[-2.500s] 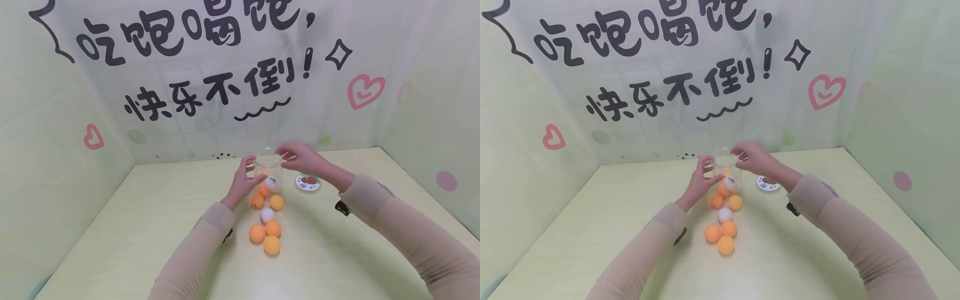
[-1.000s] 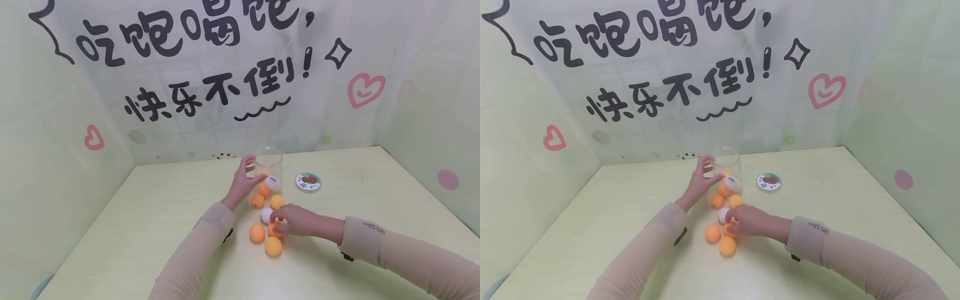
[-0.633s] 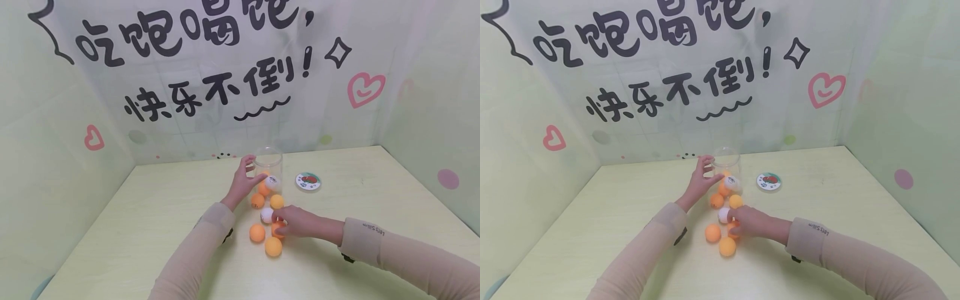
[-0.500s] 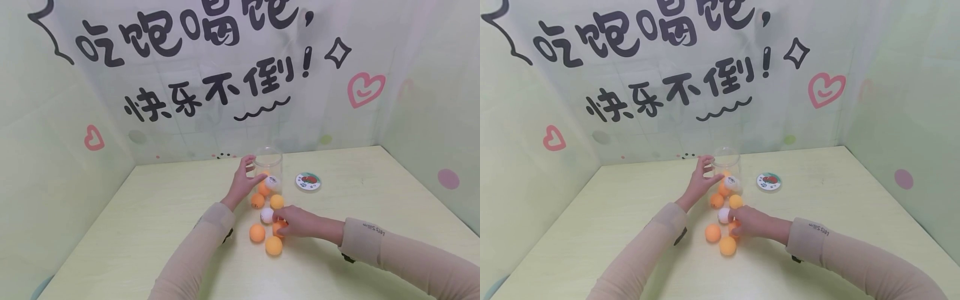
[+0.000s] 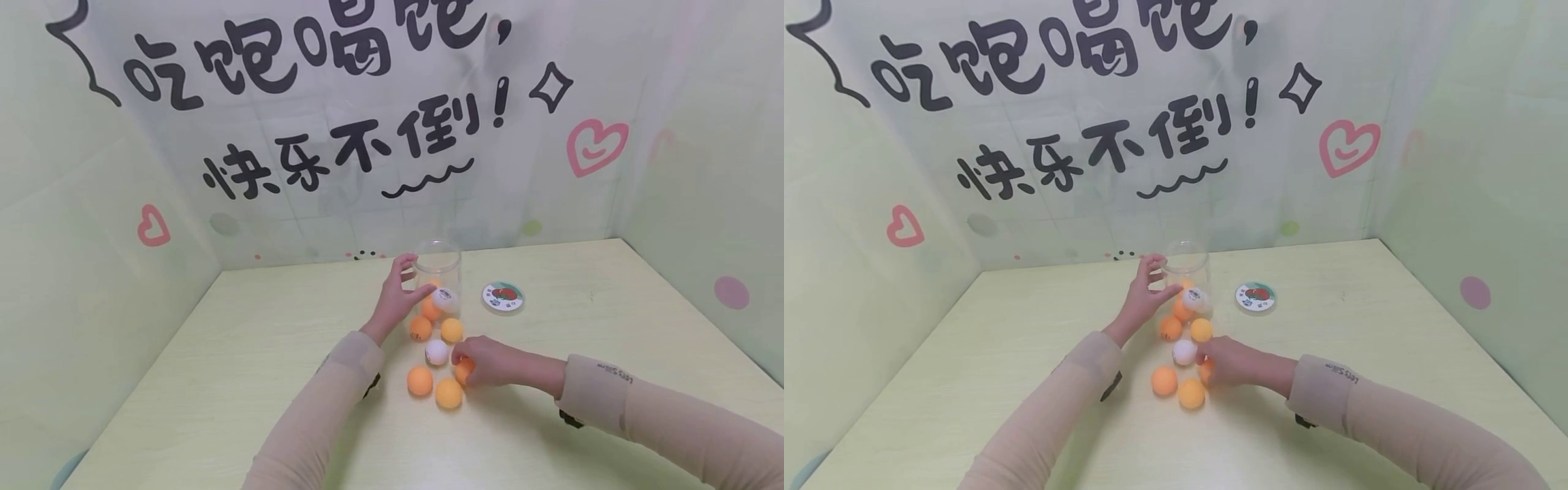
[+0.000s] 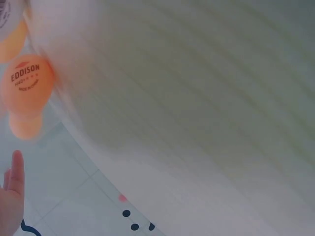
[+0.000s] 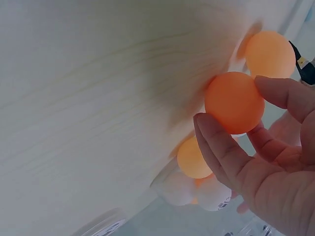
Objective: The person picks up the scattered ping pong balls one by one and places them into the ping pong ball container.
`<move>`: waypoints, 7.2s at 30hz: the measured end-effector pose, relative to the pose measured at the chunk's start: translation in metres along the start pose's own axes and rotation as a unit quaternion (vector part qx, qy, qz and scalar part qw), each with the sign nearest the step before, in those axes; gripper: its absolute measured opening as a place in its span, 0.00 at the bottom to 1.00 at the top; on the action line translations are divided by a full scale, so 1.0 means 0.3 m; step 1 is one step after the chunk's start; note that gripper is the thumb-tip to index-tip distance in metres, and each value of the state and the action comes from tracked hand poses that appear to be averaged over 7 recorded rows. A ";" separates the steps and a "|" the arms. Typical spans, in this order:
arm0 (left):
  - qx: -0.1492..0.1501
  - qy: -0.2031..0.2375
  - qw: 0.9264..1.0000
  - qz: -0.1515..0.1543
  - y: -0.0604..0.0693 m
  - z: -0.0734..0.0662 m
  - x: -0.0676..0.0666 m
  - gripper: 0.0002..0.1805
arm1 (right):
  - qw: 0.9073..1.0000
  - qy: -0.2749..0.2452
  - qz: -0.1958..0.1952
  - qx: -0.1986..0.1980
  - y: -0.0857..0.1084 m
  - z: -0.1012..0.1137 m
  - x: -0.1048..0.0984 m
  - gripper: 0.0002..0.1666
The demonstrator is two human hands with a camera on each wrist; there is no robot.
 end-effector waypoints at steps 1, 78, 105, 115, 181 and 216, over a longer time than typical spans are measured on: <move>-0.001 0.002 1.000 0.002 0.002 -0.003 -0.001 0.35 | 1.000 0.000 0.003 0.000 0.000 -0.002 0.000 0.12; -0.001 0.006 1.000 0.001 0.014 -0.018 -0.004 0.36 | 0.989 0.108 -0.095 -0.033 -0.071 0.199 -0.448 0.23; 0.006 -0.004 1.000 -0.001 0.005 0.001 0.000 0.36 | 0.983 0.125 -0.129 -0.030 -0.151 0.208 -0.513 0.22; 0.008 -0.002 1.000 -0.003 0.004 -0.003 -0.001 0.35 | 0.984 0.116 -0.136 -0.022 -0.193 0.178 -0.517 0.21; 0.005 -0.010 1.000 -0.006 -0.001 0.002 0.007 0.36 | 0.893 -0.377 -0.157 -0.192 -0.273 -0.163 -0.263 0.49; -0.023 -0.049 0.999 -0.006 0.095 -0.029 -0.114 0.39 | 0.901 -0.340 -0.199 -0.184 -0.224 -0.097 -0.284 0.49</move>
Point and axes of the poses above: each hand's wrist, its own y-axis away from the middle knuckle, its own x-axis out of the palm, z = x × y, the point moved 7 cm from there along -y, towards the middle knuckle, and after that the axes turned 5 degrees about -y, right-handed, at the moved point
